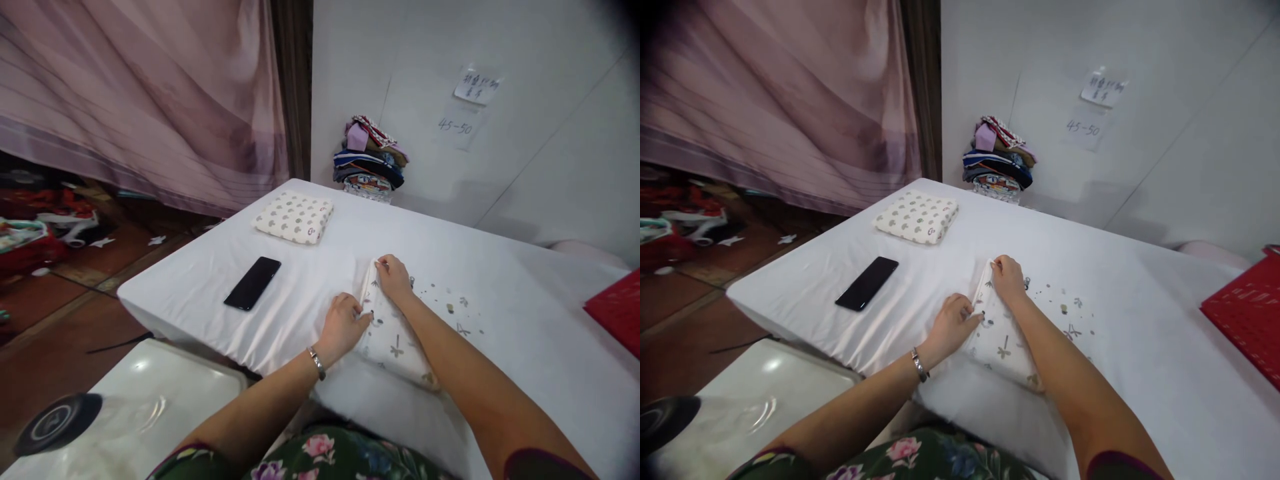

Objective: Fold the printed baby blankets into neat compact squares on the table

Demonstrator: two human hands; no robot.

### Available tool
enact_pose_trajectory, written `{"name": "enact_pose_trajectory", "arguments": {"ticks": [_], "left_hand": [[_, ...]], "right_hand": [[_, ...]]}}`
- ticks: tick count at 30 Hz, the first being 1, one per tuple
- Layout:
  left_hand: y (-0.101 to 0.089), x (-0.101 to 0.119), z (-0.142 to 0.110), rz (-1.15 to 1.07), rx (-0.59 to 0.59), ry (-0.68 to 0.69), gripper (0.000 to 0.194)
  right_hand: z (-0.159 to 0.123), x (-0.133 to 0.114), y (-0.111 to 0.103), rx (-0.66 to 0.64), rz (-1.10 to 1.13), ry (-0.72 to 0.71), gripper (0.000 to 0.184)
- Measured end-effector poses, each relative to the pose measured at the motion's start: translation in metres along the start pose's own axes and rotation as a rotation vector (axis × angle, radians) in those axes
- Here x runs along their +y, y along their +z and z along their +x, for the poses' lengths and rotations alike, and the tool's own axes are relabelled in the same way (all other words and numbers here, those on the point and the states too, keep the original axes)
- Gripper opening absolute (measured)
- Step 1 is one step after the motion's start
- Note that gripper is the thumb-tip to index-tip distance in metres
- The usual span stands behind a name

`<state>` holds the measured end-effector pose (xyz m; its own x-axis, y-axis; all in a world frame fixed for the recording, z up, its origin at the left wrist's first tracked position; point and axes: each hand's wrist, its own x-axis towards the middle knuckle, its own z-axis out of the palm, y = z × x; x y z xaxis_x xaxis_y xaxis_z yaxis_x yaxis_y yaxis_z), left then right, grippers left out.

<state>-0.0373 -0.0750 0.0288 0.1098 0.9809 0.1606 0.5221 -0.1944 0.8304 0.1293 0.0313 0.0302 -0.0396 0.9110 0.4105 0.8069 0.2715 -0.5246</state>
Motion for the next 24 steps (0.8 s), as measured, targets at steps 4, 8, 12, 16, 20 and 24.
{"name": "enact_pose_trajectory", "arguments": {"ticks": [4,8,12,16,20,24], "left_hand": [[0.0018,-0.0016,0.0019,-0.133,0.039,0.011,0.018],[0.0025,-0.0037,0.0016,-0.104,0.038,-0.092,0.016],[0.002,-0.0032,0.0015,-0.025,0.019,-0.154,0.016],[0.0024,-0.003,0.0012,-0.044,0.013,-0.168,0.012],[0.0035,-0.0052,0.0009,-0.073,0.005,-0.158,0.008],[0.0044,-0.0081,0.0005,-0.067,0.002,-0.156,0.01]], "right_hand": [[0.0005,0.0011,0.0013,-0.003,-0.011,0.011,0.014],[0.0011,0.0033,0.0041,-0.043,-0.053,0.067,0.014],[0.0024,0.0043,0.0068,-0.05,-0.114,0.083,0.014],[0.0032,0.0051,0.0088,-0.068,-0.153,0.06,0.013],[0.0042,0.006,0.0099,-0.068,-0.158,0.047,0.013],[0.0059,0.0044,0.0075,-0.097,-0.155,0.041,0.015]]}}
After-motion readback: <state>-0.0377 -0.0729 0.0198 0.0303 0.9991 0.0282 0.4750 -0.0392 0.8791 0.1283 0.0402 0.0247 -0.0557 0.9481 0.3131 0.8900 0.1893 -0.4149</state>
